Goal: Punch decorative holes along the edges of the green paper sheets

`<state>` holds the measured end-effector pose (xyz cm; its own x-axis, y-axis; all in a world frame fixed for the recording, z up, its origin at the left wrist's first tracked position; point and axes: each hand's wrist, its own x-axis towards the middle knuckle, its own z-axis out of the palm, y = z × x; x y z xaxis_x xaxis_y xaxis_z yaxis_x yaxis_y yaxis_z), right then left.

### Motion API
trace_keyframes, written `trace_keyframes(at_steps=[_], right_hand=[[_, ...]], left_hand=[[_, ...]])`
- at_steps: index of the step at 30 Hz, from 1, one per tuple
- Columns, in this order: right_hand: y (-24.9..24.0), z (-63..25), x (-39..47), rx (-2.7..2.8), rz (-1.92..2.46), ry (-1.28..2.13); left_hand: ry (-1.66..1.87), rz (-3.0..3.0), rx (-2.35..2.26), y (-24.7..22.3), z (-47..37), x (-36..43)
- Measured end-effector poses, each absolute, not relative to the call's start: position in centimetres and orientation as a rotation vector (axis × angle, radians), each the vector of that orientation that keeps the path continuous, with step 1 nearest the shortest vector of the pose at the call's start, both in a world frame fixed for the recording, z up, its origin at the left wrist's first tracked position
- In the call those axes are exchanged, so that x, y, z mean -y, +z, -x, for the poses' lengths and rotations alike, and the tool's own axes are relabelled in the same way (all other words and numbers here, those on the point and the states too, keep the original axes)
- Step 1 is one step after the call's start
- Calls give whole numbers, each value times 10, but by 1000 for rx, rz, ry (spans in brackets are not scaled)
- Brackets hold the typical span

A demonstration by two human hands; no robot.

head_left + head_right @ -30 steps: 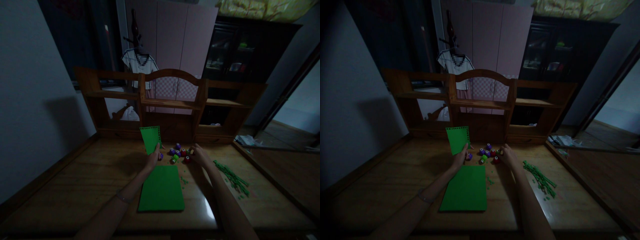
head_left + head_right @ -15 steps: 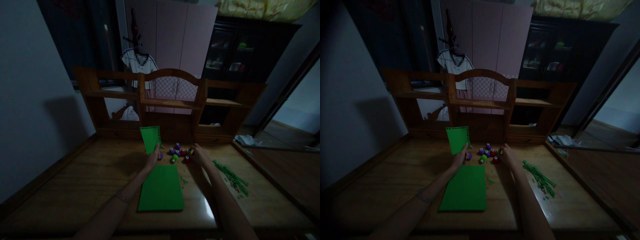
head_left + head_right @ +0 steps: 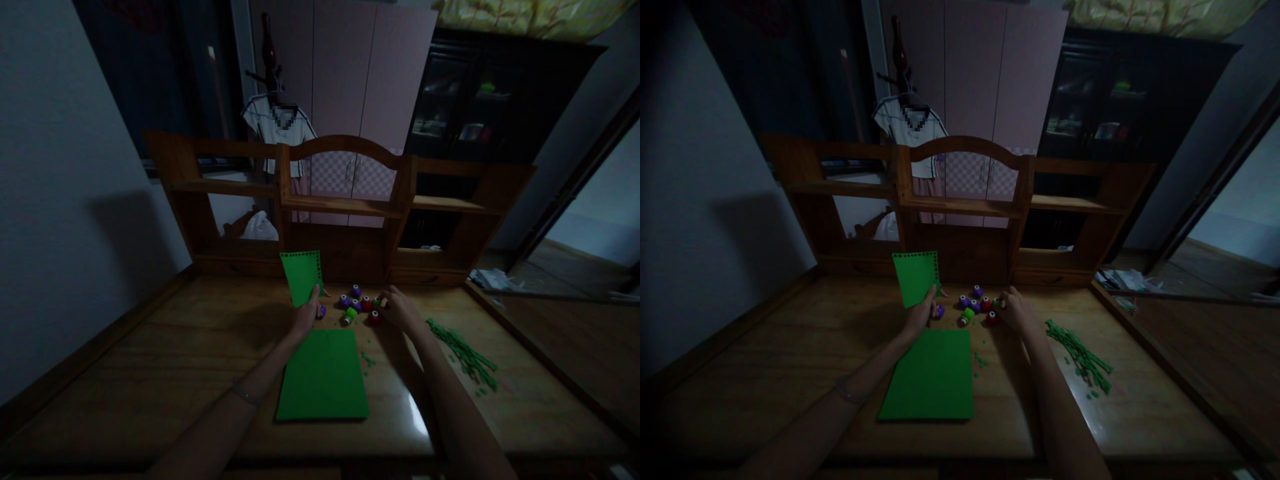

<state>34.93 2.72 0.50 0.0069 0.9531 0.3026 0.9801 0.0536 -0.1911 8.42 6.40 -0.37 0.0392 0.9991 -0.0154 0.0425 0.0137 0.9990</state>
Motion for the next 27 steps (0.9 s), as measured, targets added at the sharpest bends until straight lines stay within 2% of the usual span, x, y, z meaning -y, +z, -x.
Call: trace_keyframes(at_steps=[15, 22, 27], right_hand=[[8, -348, -23, 2011, 1969, -148], [20, -343, -17, 2013, 1992, -138], [28, -339, -15, 1966, 2020, -260]], left_hand=[[1595, -970, -1194, -18, -69, -92], [1720, -870, -1270, -4, -58, -93], [1783, -834, -1339, 1, -46, -97]])
